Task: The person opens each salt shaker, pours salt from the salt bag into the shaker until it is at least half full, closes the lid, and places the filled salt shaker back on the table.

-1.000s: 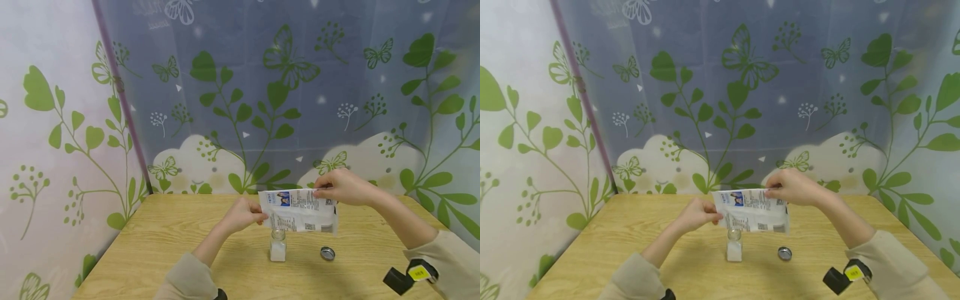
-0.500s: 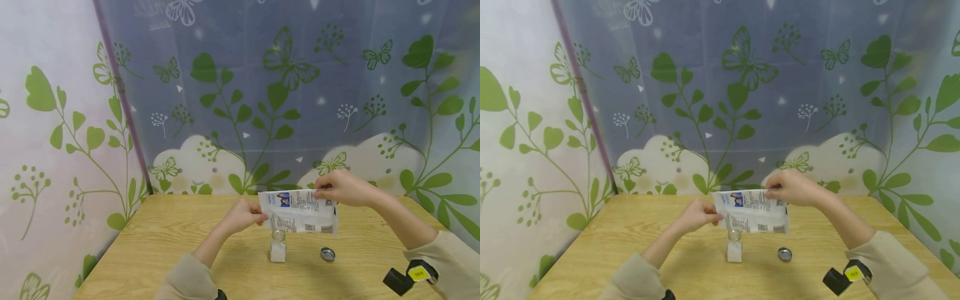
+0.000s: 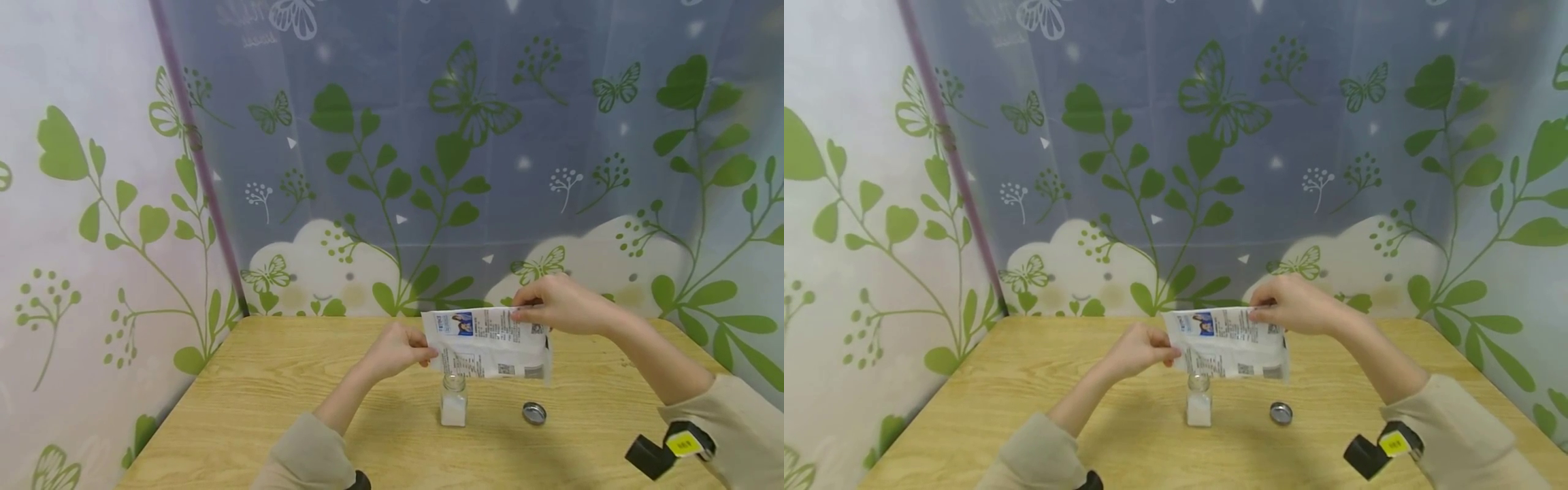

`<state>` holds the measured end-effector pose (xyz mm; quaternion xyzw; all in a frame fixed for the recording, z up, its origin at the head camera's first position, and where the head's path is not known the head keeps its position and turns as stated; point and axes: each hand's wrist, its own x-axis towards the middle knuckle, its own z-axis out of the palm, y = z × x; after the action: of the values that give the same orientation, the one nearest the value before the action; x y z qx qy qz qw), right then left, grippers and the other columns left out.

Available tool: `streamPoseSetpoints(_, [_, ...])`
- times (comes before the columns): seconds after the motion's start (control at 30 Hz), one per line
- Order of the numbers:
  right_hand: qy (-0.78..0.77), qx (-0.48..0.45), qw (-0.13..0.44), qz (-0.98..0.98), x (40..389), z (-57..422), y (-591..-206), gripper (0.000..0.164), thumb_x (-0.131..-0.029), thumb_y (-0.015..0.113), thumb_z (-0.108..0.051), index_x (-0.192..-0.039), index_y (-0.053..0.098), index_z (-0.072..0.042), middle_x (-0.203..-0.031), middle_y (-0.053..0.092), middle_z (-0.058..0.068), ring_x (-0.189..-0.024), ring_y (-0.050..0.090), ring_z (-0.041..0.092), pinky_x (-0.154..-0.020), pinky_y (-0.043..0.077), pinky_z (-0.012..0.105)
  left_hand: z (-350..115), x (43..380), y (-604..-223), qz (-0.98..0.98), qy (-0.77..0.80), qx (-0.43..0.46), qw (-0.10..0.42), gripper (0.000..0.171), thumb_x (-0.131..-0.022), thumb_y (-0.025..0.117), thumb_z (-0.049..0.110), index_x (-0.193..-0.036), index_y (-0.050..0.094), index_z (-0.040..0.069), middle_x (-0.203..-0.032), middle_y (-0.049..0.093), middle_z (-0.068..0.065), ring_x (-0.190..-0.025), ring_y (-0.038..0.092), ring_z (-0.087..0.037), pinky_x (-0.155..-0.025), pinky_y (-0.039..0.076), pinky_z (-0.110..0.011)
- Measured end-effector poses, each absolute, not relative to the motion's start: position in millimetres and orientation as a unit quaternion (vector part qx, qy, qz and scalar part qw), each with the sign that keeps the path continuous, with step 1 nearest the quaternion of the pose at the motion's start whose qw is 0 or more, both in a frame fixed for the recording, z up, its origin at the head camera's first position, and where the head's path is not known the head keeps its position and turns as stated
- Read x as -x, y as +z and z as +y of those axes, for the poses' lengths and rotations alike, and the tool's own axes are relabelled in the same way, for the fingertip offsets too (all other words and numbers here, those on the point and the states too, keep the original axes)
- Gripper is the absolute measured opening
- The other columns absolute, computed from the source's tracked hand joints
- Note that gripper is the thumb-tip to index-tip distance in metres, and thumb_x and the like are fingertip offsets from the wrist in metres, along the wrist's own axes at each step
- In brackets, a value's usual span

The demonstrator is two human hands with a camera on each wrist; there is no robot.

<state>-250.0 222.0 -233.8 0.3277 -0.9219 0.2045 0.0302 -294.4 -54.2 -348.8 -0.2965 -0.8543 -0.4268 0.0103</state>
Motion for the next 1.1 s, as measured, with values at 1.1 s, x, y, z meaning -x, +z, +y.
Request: streamPoseSetpoints(1.1, [0.201,-0.323,0.035,-0.924,249.9,220.2,-231.6,0.012,-0.089,0.062,-0.016,-0.092,0.070,-0.008,-0.080,0.065,-0.006,-0.061,0.052,0.007,-0.054,0.044,0.026,-54.1,294.9,-349.2,-0.857,-0.421,0.297,0.016,0.016,-0.082,0.068,0.015,-0.069,0.071,0.007,-0.059,0.063,0.004,-0.047,0.037,-0.007,-0.045,0.026,-0.021])
